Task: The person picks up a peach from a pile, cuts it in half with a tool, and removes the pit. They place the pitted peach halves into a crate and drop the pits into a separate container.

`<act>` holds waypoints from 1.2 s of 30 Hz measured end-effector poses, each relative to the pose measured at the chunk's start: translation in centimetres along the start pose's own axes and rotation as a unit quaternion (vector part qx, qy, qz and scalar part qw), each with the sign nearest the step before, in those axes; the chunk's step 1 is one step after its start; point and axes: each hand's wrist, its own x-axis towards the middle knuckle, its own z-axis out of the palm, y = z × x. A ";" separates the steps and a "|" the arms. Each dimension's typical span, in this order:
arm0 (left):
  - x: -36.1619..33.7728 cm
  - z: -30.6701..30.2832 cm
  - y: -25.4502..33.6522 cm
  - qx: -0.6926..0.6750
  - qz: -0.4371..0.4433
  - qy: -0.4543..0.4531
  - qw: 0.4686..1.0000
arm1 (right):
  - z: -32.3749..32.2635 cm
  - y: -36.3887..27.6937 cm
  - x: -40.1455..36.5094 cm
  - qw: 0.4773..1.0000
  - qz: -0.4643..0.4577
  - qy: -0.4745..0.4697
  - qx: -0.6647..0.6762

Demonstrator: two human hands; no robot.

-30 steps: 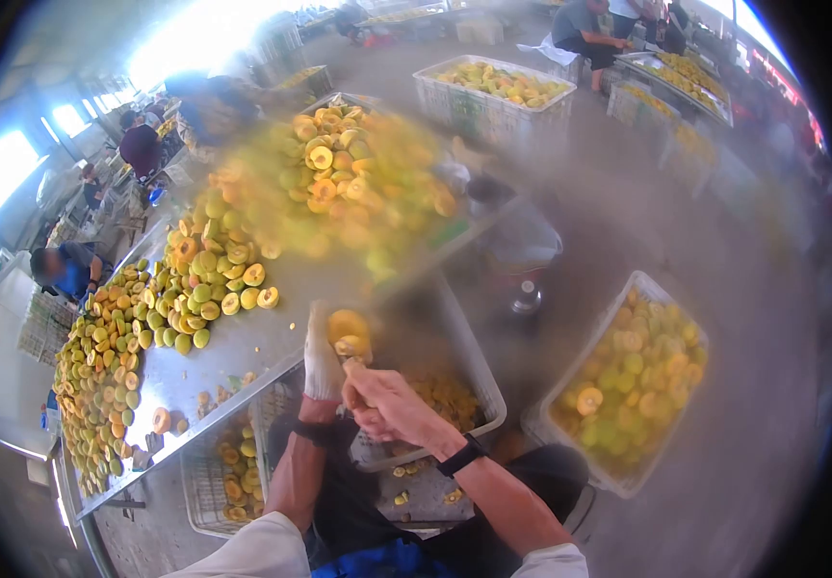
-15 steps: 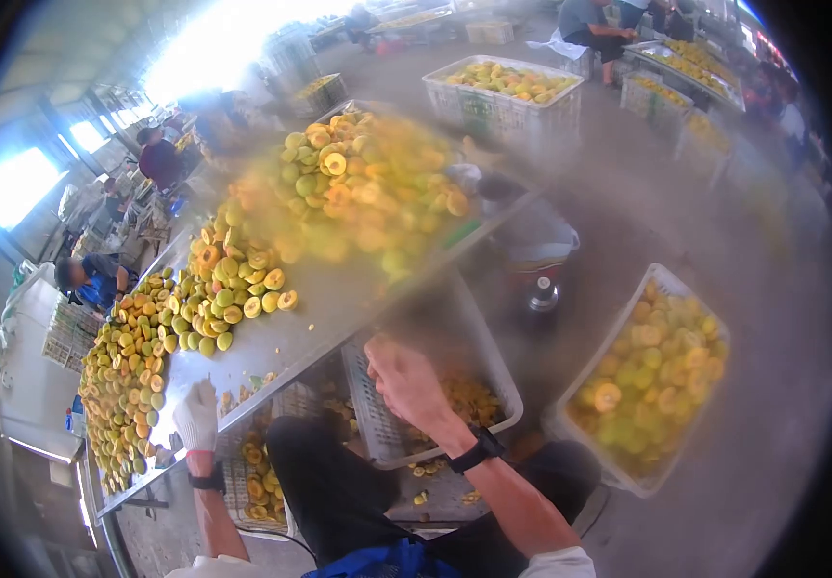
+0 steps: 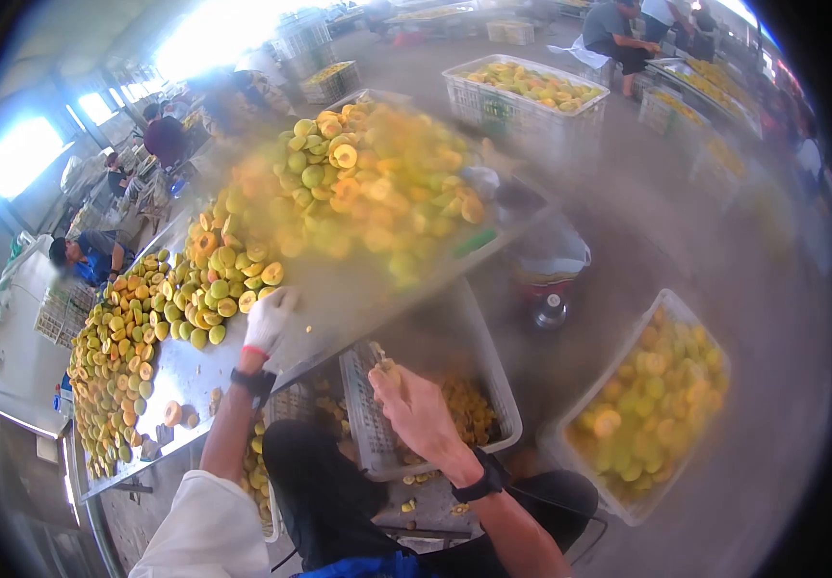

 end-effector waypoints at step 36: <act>-11.1 -2.5 20.0 -0.559 -0.031 -0.181 0.809 | 0.3 -0.4 0.5 0.941 -0.190 0.110 -0.258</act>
